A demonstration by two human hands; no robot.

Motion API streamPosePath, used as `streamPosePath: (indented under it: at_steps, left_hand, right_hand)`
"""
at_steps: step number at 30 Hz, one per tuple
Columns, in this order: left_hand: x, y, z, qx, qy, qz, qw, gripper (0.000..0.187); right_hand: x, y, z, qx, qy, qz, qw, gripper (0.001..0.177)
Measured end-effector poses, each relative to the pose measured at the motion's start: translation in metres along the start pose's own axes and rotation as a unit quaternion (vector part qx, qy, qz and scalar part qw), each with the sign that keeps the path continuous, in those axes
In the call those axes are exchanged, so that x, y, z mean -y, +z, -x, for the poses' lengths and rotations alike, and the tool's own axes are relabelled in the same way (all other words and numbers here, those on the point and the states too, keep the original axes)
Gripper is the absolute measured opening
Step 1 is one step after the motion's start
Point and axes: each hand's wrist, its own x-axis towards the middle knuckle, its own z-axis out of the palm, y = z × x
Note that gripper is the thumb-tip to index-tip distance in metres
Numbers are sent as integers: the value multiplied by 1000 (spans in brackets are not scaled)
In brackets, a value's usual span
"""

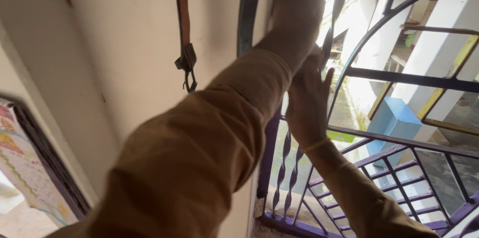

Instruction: The person wipes the purple metal window frame and the adjacent white wall with a white cloth. They systematically clean the vertical bars and the horizontal frame sections, moving from the lower part of the window upwards.

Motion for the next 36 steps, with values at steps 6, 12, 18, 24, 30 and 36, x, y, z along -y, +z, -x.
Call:
streamPosePath:
  at_steps: [6, 12, 18, 24, 30, 36]
  left_hand:
    - [2, -21, 10, 106, 15, 27, 994, 96]
    - [10, -27, 12, 130, 34, 53, 990, 110]
    - [11, -27, 18, 128, 53, 23, 990, 112]
    - [13, -40, 18, 147, 70, -8, 987, 113]
    - [15, -36, 15, 134, 78, -51, 987, 108]
    - [17, -23, 12, 85, 56, 50, 994, 123]
  right_hand:
    - [16, 23, 17, 12, 55, 20, 998, 62]
    - [5, 17, 29, 45, 48, 44, 997, 63]
    - [16, 16, 69, 50, 43, 41, 997, 68]
    - [12, 4, 78, 82, 50, 16, 995, 52]
    - [-20, -36, 31, 3, -28, -90, 996, 28]
    - [0, -42, -13, -48, 21, -44, 998, 34]
